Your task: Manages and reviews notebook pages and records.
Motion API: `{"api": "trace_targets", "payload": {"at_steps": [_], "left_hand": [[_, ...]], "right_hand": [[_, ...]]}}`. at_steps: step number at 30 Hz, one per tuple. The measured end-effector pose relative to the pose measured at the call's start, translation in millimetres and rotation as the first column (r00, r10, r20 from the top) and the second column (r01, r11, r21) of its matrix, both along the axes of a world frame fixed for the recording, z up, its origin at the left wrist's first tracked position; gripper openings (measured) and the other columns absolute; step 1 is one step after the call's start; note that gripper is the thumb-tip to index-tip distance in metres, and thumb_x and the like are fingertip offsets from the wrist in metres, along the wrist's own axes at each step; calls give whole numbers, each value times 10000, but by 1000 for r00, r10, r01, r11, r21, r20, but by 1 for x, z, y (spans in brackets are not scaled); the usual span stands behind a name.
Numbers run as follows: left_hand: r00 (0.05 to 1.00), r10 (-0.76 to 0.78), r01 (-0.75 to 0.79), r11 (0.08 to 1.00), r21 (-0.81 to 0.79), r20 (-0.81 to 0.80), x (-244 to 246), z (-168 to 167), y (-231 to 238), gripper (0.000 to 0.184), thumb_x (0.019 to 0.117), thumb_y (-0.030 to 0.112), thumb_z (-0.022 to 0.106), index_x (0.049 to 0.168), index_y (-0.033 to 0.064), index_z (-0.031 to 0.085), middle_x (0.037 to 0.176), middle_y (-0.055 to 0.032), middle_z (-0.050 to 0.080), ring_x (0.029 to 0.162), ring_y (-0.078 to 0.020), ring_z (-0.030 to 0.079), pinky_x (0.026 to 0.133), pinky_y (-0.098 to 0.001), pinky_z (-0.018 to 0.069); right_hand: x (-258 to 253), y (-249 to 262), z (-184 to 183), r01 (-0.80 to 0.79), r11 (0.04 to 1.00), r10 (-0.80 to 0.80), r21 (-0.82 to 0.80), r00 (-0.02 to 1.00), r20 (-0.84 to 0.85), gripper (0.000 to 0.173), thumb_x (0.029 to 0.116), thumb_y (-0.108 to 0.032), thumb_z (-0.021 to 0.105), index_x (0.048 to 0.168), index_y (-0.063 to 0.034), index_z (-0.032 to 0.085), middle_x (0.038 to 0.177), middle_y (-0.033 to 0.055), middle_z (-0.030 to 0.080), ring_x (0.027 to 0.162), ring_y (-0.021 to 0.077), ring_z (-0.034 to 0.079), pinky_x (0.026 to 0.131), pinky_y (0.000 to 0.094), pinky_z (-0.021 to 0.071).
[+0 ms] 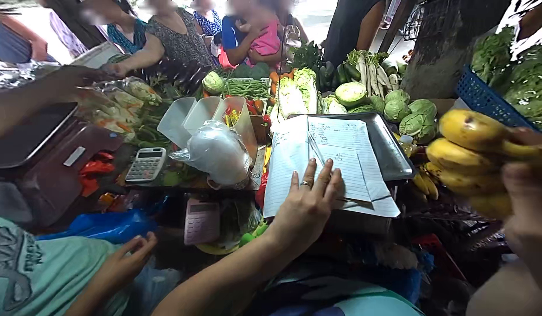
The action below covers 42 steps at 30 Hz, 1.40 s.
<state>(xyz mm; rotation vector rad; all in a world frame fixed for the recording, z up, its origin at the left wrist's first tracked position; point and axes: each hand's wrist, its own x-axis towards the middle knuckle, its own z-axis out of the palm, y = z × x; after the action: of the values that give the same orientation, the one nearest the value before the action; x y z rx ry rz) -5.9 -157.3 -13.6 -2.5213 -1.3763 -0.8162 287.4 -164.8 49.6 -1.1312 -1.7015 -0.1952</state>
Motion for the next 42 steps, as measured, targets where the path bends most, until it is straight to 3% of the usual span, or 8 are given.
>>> {"api": "trace_targets", "payload": {"at_steps": [5, 20, 24, 27, 31, 33, 37, 42], "left_hand": [[992, 6, -20, 993, 116, 123, -44, 1, -11, 423, 975, -18, 536, 1388, 36, 608, 1464, -176, 577, 1367, -367, 544, 1067, -428, 515], [965, 102, -166, 950, 263, 242, -101, -41, -87, 361, 1079, 133, 453, 1433, 64, 475, 1515, -172, 503, 1487, -271, 397, 1219, -375, 354], [959, 98, -168, 951, 260, 264, -102, -48, -92, 357, 1085, 137, 449, 1433, 59, 468, 1536, -165, 483, 1500, -270, 373, 1229, -377, 336], [961, 103, -174, 947, 270, 257, -98, -52, -95, 341, 1093, 148, 427, 1420, 60, 471, 1537, -161, 478, 1502, -260, 368, 1231, -371, 323], [966, 92, -166, 939, 302, 243, -91, -57, -97, 320, 1087, 132, 444, 1395, 68, 498, 1526, -133, 499, 1494, -253, 381, 1224, -374, 330], [965, 96, -168, 941, 295, 243, -89, -60, -99, 304, 1082, 120, 458, 1378, 92, 519, 1517, -100, 515, 1488, -222, 388, 1217, -346, 334], [977, 70, -136, 932, 335, 201, -89, -67, -100, 262, 1068, 68, 463, 1302, 26, 573, 1437, -152, 577, 1452, -262, 442, 1198, -358, 369], [980, 81, -140, 930, 339, 182, -102, -74, -102, 375, 1078, 91, 428, 1444, 22, 469, 1521, -159, 504, 1481, -268, 400, 1220, -361, 328]], "right_hand": [[-36, 61, 7, -9, 999, 19, -50, 976, 215, 450, 1027, -296, 566, 1366, -2, 589, 1362, 202, 632, 1246, 365, 608, 1040, 553, 490], [-96, 107, -45, -289, 945, 324, -150, 885, 334, 411, 1035, -283, 572, 1322, 5, 633, 1368, 165, 658, 1321, 355, 594, 1144, 556, 411], [-109, 74, -25, -280, 944, 318, -177, 913, 254, 499, 1039, -386, 532, 1354, -4, 594, 1367, 208, 627, 1263, 397, 601, 1044, 590, 468], [-144, 33, -16, -444, 889, 456, -108, 879, 139, 327, 1044, -261, 535, 1178, -7, 690, 1066, 152, 711, 938, 251, 687, 812, 435, 577], [-203, 10, -20, -568, 714, 630, -409, 776, 21, 418, 1023, -445, 545, 1029, -71, 733, 785, 23, 682, 663, 136, 639, 600, 343, 543], [-224, 11, -15, -500, 639, 622, -585, 783, 11, 496, 974, -545, 608, 992, -61, 712, 746, 44, 651, 673, 198, 647, 616, 436, 536], [-242, 12, -2, -349, 484, 603, -803, 797, 16, 337, 999, -395, 641, 986, -63, 691, 825, 77, 674, 808, 245, 681, 721, 488, 540], [-222, 12, -22, -650, 486, 619, -585, 728, -295, 215, 1074, -201, 448, 1122, -70, 612, 835, 6, 702, 757, 99, 699, 712, 333, 602]]}}
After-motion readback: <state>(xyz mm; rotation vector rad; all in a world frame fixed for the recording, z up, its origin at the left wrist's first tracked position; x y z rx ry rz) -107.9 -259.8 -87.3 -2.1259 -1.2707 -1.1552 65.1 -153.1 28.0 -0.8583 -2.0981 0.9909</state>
